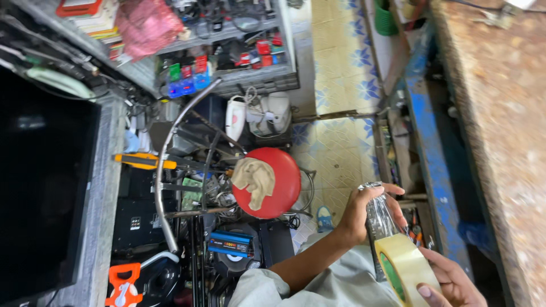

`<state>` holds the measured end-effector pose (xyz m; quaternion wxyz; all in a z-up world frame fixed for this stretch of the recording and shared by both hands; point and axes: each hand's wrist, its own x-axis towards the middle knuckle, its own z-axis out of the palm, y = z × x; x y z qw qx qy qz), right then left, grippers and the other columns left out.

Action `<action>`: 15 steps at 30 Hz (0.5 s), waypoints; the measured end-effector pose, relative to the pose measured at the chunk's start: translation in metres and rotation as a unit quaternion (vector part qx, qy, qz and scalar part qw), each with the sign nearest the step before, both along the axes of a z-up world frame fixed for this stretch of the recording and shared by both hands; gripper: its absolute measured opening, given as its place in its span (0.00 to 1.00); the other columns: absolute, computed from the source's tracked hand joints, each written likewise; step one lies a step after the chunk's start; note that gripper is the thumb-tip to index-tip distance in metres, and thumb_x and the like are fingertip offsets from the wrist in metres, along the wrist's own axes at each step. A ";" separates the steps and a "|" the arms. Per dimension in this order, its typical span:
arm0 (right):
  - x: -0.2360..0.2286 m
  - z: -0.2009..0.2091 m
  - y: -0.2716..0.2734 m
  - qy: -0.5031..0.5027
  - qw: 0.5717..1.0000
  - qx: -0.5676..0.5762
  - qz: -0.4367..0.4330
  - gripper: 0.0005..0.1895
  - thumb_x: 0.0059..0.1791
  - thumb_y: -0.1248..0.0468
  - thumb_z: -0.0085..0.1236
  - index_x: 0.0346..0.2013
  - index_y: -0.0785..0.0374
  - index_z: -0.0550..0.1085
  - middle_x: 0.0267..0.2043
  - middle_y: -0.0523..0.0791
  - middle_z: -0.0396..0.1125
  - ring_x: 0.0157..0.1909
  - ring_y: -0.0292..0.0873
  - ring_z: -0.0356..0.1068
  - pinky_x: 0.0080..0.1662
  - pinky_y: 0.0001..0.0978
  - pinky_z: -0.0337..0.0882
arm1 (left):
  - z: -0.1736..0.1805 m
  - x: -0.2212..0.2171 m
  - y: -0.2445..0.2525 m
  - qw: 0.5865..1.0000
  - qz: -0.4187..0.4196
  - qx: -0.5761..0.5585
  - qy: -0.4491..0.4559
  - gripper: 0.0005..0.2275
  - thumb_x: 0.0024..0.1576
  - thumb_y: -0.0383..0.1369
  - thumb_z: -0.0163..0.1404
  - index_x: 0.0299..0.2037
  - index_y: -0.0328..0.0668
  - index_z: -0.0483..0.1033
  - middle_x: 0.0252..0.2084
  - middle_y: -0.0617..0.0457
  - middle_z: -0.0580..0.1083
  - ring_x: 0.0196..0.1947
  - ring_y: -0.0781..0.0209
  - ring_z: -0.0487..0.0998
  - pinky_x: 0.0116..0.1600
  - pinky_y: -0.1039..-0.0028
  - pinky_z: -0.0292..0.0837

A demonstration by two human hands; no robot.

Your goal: The person wraps a black remote control with clear packing tape. They pull tape from a roll, wrap it around the remote multiple times, and smooth it down with their fingers. The person also briefly reaches for a small item on a shelf before returning to the workbench to continue wrapping.

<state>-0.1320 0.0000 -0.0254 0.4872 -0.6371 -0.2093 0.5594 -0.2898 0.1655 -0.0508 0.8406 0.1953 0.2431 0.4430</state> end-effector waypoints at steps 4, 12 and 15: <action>-0.013 -0.015 0.042 0.015 0.997 -0.071 0.035 0.35 0.45 0.84 0.51 0.69 0.74 0.69 0.56 0.63 0.75 0.48 0.57 0.73 0.49 0.44 0.68 | -0.021 -0.026 0.035 0.999 -0.011 -0.036 0.014 0.12 0.64 0.36 0.46 0.41 0.32 0.77 0.24 0.48 0.74 0.21 0.50 0.79 0.26 0.67 0.73; -0.048 -0.047 0.105 0.079 0.959 -0.194 0.193 0.37 0.43 0.79 0.56 0.69 0.70 0.66 0.57 0.68 0.78 0.56 0.66 0.77 0.59 0.57 0.73 | -0.060 -0.064 0.088 0.993 -0.102 -0.052 0.020 0.15 0.62 0.42 0.53 0.30 0.38 0.74 0.21 0.51 0.70 0.17 0.59 0.76 0.25 0.71 0.75; -0.045 -0.110 0.105 0.117 0.928 -0.194 0.296 0.35 0.41 0.75 0.66 0.64 0.72 0.73 0.51 0.66 0.83 0.50 0.62 0.82 0.53 0.48 0.77 | -0.036 -0.085 0.090 0.986 -0.134 0.040 0.087 0.16 0.61 0.45 0.53 0.28 0.41 0.75 0.19 0.55 0.72 0.17 0.63 0.76 0.29 0.76 0.74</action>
